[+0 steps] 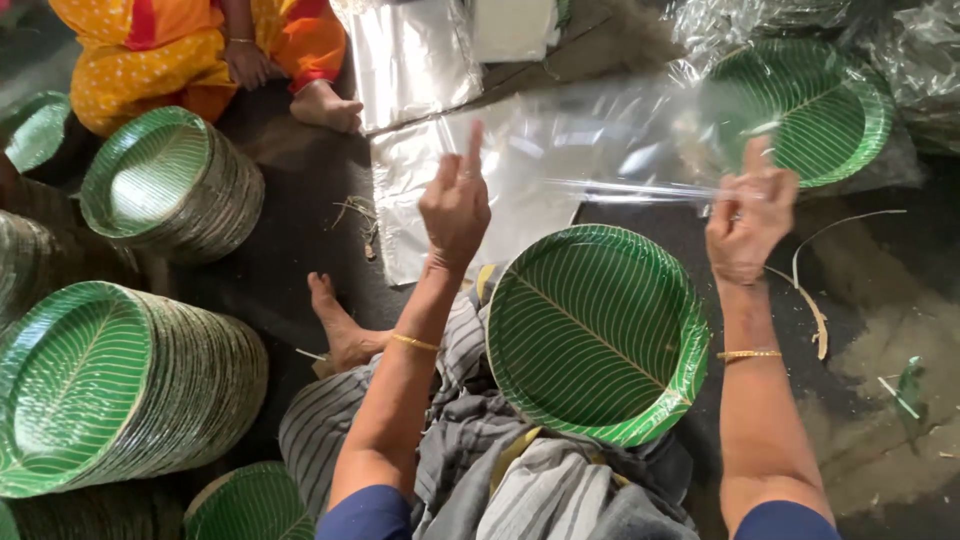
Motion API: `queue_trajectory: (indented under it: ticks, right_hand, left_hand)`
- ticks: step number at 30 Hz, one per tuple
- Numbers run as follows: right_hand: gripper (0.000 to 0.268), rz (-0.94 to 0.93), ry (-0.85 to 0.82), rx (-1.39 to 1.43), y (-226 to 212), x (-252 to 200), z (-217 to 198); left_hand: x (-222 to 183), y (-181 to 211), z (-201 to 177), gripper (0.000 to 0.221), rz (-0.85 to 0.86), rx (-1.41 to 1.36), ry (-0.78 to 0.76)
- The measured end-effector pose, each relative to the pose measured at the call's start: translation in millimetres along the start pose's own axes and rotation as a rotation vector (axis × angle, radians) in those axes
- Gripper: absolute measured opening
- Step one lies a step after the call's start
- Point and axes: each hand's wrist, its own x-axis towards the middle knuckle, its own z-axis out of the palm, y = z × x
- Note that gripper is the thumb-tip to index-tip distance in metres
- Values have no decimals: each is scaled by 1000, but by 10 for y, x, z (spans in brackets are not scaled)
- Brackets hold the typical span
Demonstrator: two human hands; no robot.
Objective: The person sorts through green leaf-patterned plates, checking their edges and surfaces by hand, and then wraps individual plates in plastic film.
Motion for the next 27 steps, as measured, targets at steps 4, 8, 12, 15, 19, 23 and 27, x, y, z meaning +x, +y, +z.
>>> queue_trajectory:
  ticks: [4, 8, 12, 15, 19, 23, 27]
  right_hand:
    - [33, 106, 155, 21, -204, 117, 12]
    - [21, 150, -305, 46, 421, -615, 438]
    - [19, 436, -436, 392, 179, -990, 243]
    - [16, 965, -457, 1024, 137, -1216, -60]
    - [18, 1321, -276, 1111, 51, -1118, -317]
    - [25, 1386, -277, 1331, 316, -952, -426]
    - [47, 481, -584, 157, -131, -678, -456]
  left_hand:
    - [-284, -310, 333, 76, 87, -51, -30]
    - [-972, -689, 730, 75, -5, 31, -425]
    - [-1648, -550, 606, 58, -148, -231, -536]
    - [-1906, -319, 295, 35, -337, -573, -480]
    - [-2197, -269, 209, 27, -771, -1109, -314]
    - [-1667, -8, -124, 11, -1296, -1457, -148]
    - [-1569, -189, -154, 19, -1222, -1284, -599]
